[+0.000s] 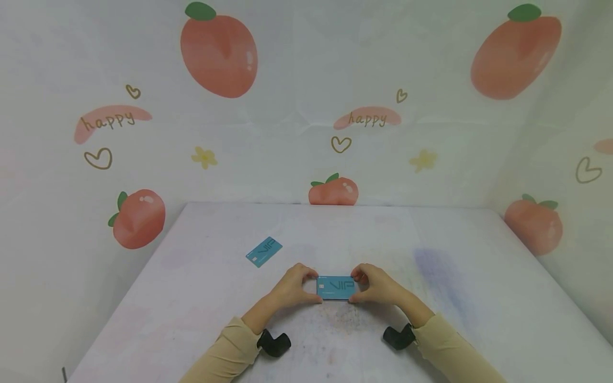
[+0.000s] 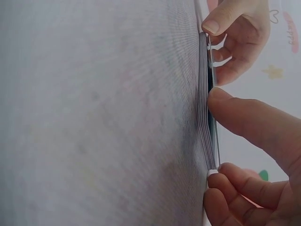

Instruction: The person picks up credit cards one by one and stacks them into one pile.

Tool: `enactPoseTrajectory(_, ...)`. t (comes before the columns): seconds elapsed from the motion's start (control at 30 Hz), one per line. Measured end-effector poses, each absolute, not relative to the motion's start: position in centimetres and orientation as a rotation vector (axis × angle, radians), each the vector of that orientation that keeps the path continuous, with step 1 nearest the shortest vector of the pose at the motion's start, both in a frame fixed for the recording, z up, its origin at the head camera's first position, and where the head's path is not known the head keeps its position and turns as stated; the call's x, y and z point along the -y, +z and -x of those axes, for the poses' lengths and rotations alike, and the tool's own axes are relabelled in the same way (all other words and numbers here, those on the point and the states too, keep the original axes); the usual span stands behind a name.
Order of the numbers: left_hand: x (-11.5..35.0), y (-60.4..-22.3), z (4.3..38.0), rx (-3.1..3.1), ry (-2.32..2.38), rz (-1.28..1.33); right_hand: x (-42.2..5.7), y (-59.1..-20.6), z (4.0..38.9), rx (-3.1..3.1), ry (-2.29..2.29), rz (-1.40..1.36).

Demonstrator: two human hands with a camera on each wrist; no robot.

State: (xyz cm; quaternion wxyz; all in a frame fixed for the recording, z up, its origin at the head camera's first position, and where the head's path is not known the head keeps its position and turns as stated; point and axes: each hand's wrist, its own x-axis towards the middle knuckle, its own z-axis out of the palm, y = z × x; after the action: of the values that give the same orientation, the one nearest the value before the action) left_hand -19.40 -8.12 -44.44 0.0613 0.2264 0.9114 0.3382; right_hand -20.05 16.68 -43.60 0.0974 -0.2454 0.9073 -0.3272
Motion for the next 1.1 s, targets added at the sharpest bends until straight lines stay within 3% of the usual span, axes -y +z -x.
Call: enactPoseTrajectory(1.1, 8.0, -44.35, 19.3, -2.765, 0.997, -0.671, -16.54, -43.73, 20.16, -2.698, -0.93, 0.713)
